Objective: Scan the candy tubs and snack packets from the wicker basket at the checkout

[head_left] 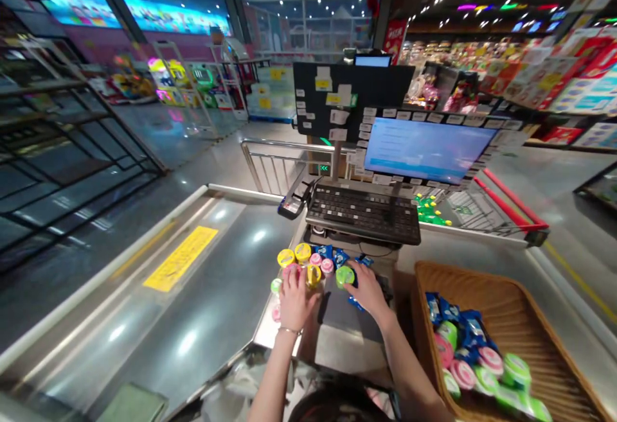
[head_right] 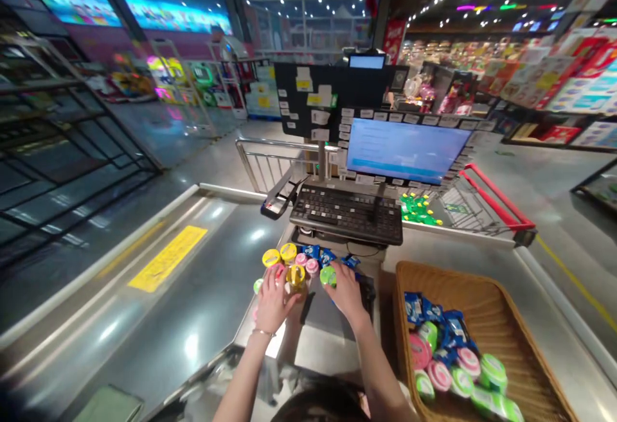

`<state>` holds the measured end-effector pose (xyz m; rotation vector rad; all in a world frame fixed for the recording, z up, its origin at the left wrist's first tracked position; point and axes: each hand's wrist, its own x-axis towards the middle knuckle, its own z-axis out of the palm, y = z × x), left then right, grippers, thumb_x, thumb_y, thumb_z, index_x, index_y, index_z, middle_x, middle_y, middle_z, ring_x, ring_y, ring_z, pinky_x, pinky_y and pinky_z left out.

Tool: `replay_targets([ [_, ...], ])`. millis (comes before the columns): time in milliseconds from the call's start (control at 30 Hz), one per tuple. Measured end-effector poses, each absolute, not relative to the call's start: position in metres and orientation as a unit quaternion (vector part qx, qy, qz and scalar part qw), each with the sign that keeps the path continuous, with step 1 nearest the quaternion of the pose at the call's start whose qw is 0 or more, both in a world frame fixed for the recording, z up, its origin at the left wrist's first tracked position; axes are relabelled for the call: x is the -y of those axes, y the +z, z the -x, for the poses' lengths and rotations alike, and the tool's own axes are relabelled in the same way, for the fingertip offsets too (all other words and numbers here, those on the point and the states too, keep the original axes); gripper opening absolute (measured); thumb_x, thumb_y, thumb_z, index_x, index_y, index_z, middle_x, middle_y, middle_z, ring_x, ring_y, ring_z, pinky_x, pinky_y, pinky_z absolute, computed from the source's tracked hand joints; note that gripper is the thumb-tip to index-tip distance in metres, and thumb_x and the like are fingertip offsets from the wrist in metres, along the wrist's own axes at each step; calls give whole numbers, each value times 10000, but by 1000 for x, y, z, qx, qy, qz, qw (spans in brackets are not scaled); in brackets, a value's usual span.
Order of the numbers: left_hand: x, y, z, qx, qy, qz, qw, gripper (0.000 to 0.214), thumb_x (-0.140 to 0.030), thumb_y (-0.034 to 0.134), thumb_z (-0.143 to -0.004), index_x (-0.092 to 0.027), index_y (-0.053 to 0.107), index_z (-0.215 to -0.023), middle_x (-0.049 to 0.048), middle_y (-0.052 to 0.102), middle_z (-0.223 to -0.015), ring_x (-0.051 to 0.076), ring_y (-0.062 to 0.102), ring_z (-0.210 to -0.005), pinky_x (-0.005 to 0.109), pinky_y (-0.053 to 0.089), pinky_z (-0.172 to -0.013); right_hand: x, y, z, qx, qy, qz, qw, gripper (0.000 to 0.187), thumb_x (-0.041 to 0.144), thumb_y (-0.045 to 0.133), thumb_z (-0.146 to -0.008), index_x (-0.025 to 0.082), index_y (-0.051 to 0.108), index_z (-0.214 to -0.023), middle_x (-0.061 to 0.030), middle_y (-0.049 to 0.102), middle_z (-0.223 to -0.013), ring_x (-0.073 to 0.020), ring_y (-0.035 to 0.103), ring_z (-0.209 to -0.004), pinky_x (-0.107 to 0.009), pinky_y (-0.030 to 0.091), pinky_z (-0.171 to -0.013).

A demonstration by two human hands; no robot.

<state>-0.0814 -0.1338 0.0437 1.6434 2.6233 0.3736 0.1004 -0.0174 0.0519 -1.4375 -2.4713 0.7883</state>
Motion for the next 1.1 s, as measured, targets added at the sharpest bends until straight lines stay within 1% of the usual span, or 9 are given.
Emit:
replay_targets([
  [100,157,19,109,-900,111,-420,18,810,-513,652,-748,-302,320,-1456,122,232,-1549,404,153,-1421,598,334,-1039,16,24,-68,829,243,502,34,733,284,599,-795,342,288,-1456,-44,382,-1470,-289,274,-1380,-399,380,-994],
  [200,168,0,124,-913,135,-379,68,872,-600,650,-709,-334,299,-1461,118,157,-1568,426,163,-1417,590,381,-1002,14,1,-45,838,213,503,-2,831,250,603,-782,411,179,-1478,-10,237,-1552,-307,154,-1423,-438,358,-992],
  [300,166,-9,127,-899,194,-380,93,910,-607,643,-709,-299,263,-1477,130,116,-1568,376,245,-1404,486,421,-1007,8,-11,-33,850,197,488,-5,822,205,564,-781,405,179,-1479,-20,258,-1544,-289,268,-1371,-399,363,-968],
  [433,154,-9,124,-894,226,-369,117,830,-520,597,-775,-338,210,-1486,101,155,-1556,328,423,-1298,393,525,-823,2,-13,-23,866,180,467,5,684,240,516,-820,361,282,-1452,-46,454,-1402,-243,460,-1189,-346,374,-920],
  [500,147,-9,123,-897,220,-366,117,790,-477,576,-799,-345,208,-1486,106,239,-1513,325,471,-1239,392,522,-800,2,-13,-17,869,175,464,5,603,286,515,-840,336,352,-1418,-55,530,-1298,-242,476,-1156,-342,364,-921],
  [633,135,-16,125,-902,198,-367,108,744,-452,548,-818,-325,235,-1480,126,345,-1408,338,490,-1172,429,503,-819,6,-14,-6,869,160,468,10,530,334,530,-851,296,417,-1368,-78,570,-1202,-257,479,-1137,-356,349,-924],
  [867,121,-28,128,-907,192,-373,41,624,-412,525,-830,-193,393,-1399,152,405,-1362,356,335,-1299,503,376,-1017,7,-19,-2,865,151,479,23,500,311,492,-882,268,422,-1376,-88,610,-1151,-247,519,-1075,-345,361,-897],
  [967,120,-28,132,-899,200,-388,49,584,-378,473,-860,-189,380,-1405,126,475,-1335,307,414,-1235,458,366,-1035,10,-19,-3,866,156,475,24,503,302,507,-875,273,430,-1371,-83,616,-1159,-244,525,-1077,-342,366,-899],
  [1100,118,-23,137,-902,186,-378,91,618,-370,453,-870,-219,314,-1453,117,529,-1294,291,508,-1105,422,430,-937,18,-18,-2,869,166,466,21,472,278,514,-868,295,455,-1336,-72,613,-1146,-247,544,-1076,-348,383,-902],
])
